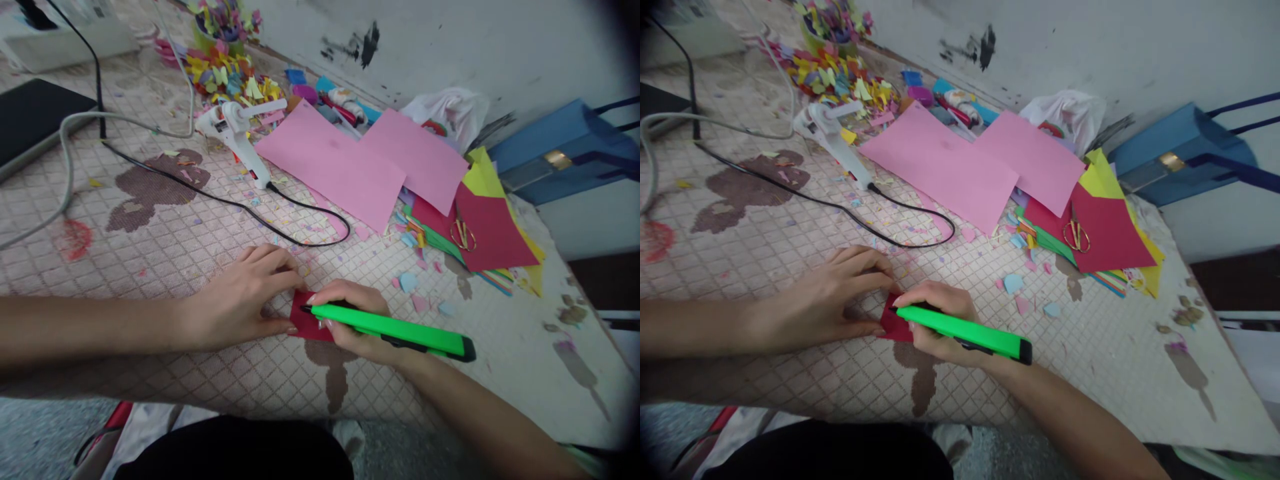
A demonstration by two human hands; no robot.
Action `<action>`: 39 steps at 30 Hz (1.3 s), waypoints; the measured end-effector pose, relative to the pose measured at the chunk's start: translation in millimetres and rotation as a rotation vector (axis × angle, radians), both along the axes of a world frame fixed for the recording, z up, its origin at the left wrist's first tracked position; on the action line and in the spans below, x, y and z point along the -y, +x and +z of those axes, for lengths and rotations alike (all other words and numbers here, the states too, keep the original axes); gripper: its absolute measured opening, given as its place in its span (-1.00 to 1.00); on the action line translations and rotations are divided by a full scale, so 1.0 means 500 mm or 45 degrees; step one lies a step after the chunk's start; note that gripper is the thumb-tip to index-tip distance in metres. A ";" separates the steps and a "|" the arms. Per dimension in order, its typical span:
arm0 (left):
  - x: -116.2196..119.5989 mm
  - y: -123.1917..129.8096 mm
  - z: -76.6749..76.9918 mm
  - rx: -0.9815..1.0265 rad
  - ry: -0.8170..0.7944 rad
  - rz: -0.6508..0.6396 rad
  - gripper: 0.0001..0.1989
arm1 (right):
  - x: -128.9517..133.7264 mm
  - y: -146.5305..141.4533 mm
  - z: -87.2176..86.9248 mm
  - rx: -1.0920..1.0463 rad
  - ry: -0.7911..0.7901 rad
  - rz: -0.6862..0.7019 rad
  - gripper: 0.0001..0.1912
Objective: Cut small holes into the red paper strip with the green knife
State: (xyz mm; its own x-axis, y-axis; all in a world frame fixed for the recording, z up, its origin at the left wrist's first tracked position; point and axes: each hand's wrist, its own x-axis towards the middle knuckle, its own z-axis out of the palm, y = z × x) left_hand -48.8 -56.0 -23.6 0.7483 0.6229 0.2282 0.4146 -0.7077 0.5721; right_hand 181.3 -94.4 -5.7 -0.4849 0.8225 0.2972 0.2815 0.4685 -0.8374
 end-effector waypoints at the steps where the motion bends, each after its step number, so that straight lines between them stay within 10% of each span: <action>1: 0.000 0.000 0.000 -0.003 0.001 -0.001 -0.69 | 0.000 0.000 0.000 0.001 0.002 0.000 -0.74; 39: 0.000 0.000 -0.001 -0.004 0.000 -0.005 -0.68 | 0.007 -0.005 0.000 0.011 0.061 -0.041 -0.76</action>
State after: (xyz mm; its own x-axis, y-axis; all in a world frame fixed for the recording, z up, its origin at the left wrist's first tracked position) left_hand -48.8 -56.2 -24.3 0.7513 0.6201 0.2257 0.4138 -0.7091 0.5710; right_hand 178.9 -98.1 -5.8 -0.4609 0.8228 0.3325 0.3045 0.4986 -0.8116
